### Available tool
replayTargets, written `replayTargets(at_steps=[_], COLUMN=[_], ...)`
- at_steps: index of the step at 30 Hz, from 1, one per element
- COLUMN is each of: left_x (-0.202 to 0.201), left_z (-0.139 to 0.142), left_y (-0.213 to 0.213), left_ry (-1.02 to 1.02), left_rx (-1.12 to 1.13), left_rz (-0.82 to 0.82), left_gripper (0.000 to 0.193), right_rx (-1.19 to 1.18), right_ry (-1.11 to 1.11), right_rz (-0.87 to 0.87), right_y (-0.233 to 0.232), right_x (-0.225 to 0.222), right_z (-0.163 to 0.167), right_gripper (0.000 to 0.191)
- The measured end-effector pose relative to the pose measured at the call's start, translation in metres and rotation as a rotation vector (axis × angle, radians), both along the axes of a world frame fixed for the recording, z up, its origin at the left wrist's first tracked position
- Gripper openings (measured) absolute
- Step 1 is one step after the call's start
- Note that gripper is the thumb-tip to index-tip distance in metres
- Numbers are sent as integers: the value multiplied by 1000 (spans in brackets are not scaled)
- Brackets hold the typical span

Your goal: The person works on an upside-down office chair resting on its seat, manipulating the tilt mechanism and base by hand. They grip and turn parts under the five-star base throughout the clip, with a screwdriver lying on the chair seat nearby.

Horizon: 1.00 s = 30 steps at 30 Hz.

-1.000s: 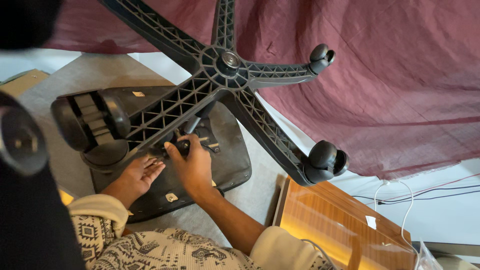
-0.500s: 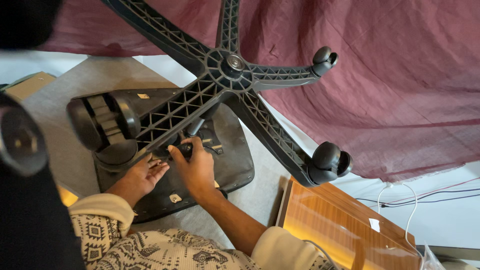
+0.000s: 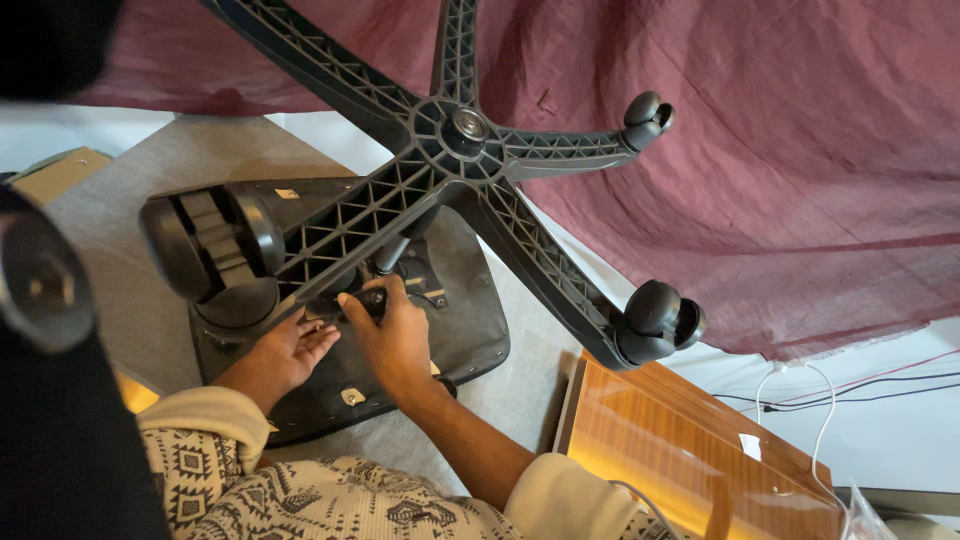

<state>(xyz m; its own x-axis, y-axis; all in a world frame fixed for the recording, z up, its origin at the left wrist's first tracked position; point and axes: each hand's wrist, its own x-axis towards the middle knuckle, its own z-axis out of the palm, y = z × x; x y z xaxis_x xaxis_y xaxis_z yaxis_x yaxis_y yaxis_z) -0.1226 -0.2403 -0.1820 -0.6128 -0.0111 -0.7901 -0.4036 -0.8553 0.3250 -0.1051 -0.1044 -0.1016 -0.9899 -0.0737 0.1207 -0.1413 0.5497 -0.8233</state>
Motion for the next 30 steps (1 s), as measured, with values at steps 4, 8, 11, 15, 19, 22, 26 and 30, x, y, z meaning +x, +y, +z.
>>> replayTargets(at_steps=[4,8,11,15,19,22,26,30], left_x=[-1,2,13,14,8,3,-1,-3], left_z=[-5,-8,-7,-5,-15,-26,-31,-28], left_y=[1,7,10,11,6,3,0,-8], left_ry=[25,60,181,288,351,430,488,409], left_rx=[-51,-713,-1620,-1639,-1740,-1774,-1945,-1722], left_rz=[-47,-423,-776,-793,-731,-734,-738,-908], left_gripper=[30,26,23,23,21,23,18,26], right_rx=[10,96,140,339,516,317,325,414], right_ry=[46,92,98,-12,-11,270,195,152], right_rz=[6,48,42,18,20,139,157,155], right_y=[2,-2,-9,-15,-19,-20,-24,-23], right_x=[-3,-6,0,4,-2,-5,-7,-11], right_z=[-9,-10,-5,7,15,16,16,18], right_gripper=[33,37,38,45,44,37,32,29])
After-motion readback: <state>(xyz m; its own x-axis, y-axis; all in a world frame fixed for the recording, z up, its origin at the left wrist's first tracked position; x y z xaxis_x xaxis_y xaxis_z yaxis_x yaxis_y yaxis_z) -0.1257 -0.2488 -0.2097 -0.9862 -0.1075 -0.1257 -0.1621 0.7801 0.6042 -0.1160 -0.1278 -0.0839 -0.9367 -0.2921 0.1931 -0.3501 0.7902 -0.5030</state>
